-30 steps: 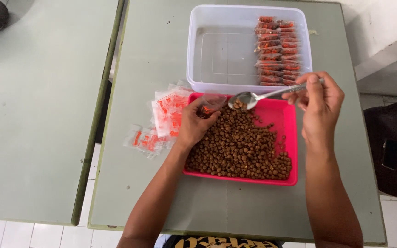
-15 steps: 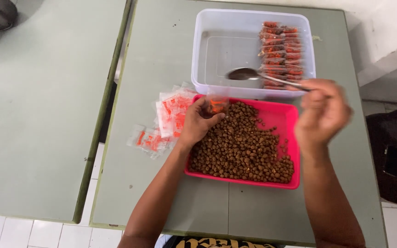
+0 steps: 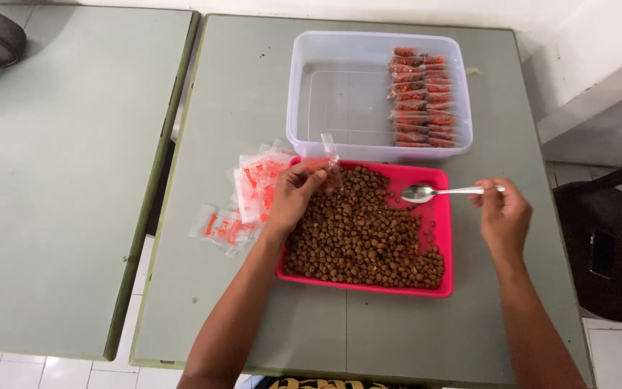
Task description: Packaging small food pellets into individual plastic bags using a spoon and placing them in a container.
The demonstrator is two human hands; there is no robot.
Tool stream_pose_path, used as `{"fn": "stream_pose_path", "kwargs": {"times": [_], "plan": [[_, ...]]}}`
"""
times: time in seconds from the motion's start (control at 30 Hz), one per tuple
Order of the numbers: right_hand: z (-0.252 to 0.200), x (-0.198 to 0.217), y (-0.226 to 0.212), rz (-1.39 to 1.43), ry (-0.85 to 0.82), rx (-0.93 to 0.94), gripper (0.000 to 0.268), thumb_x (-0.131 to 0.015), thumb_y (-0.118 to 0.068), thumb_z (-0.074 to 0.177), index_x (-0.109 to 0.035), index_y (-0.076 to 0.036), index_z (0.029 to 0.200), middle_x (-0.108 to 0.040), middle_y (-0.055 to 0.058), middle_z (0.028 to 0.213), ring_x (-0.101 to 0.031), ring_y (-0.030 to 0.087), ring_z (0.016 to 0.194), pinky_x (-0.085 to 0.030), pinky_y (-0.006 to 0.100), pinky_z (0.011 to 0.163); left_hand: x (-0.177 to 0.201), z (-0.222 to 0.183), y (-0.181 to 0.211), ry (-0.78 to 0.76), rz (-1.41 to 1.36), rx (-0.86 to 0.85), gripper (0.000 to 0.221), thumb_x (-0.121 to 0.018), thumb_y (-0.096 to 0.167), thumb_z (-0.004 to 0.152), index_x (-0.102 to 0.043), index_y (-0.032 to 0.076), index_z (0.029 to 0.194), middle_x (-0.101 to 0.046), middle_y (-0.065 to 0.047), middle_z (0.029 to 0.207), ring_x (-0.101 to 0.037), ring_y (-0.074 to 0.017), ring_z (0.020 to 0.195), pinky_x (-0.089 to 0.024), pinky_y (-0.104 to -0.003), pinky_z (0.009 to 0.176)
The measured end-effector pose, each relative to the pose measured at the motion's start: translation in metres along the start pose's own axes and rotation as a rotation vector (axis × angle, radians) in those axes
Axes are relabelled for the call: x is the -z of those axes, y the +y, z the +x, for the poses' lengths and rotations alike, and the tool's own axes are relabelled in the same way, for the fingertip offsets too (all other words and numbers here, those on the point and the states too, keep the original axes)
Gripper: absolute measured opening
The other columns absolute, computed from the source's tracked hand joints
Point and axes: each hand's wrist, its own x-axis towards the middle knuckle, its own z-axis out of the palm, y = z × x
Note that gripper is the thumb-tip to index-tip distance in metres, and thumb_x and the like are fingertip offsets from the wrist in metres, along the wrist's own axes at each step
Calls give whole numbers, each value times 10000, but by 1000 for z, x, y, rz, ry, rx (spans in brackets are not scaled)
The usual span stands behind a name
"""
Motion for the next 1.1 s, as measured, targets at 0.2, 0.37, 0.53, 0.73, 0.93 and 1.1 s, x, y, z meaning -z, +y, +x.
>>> {"fn": "stream_pose_path", "kwargs": {"times": [0.2, 0.37, 0.53, 0.73, 0.93, 1.1], "plan": [[1, -4, -5, 31, -178, -90, 224, -697, -250, 1116, -679, -38, 1186, -733, 183, 1049, -710, 243, 810, -539, 351, 701, -8, 2, 3, 265, -249, 131, 249, -673, 214, 1014, -715, -6, 1122, -735, -99, 1048, -715, -213, 985, -675, -472, 851], [9, 6, -41, -269, -88, 177, 476, -779, -235, 989, -617, 34, 1346, -637, 303, 1259, -617, 513, 1169, -517, 605, 929, -6, 10, 36, 236, -245, 114, 183, -659, 196, 1009, -771, 57, 972, -783, -121, 890, -791, -281, 861, -684, -488, 807], [26, -3, -120, 83, -175, 275, 399, -730, -213, 1025, -607, 9, 1334, -606, 253, 1292, -594, 459, 1227, -529, 498, 898, -26, 28, 69, 84, -151, 17, 188, -676, 233, 1008, -794, 87, 1016, -796, -114, 941, -787, -260, 930, -632, -494, 918], [34, -37, -204, 473, -553, 217, 523, -760, -322, 936, -642, 22, 1312, -670, 269, 1234, -679, 436, 1125, -609, 518, 859, -59, 28, 100, -111, -93, -67, 175, -660, 205, 1027, -783, 92, 1078, -753, -214, 1078, -758, -358, 969, -610, -566, 928], [41, -70, -203, 756, -464, 84, 299, -764, -139, 961, -704, 90, 1143, -732, 223, 921, -767, 268, 801, -655, 325, 557, -60, 30, 95, -98, -135, -7, 175, -705, 157, 1010, -769, 29, 1110, -758, -120, 999, -755, -256, 930, -661, -477, 822], [48, -79, -187, 858, -492, 7, 347, -725, -157, 979, -689, 99, 1211, -675, 210, 834, -723, 237, 709, -664, 308, 491, -49, 39, 88, -111, -84, 29, 217, -758, 120, 956, -759, 10, 1142, -748, -96, 1009, -732, -208, 926, -672, -441, 806]]}}
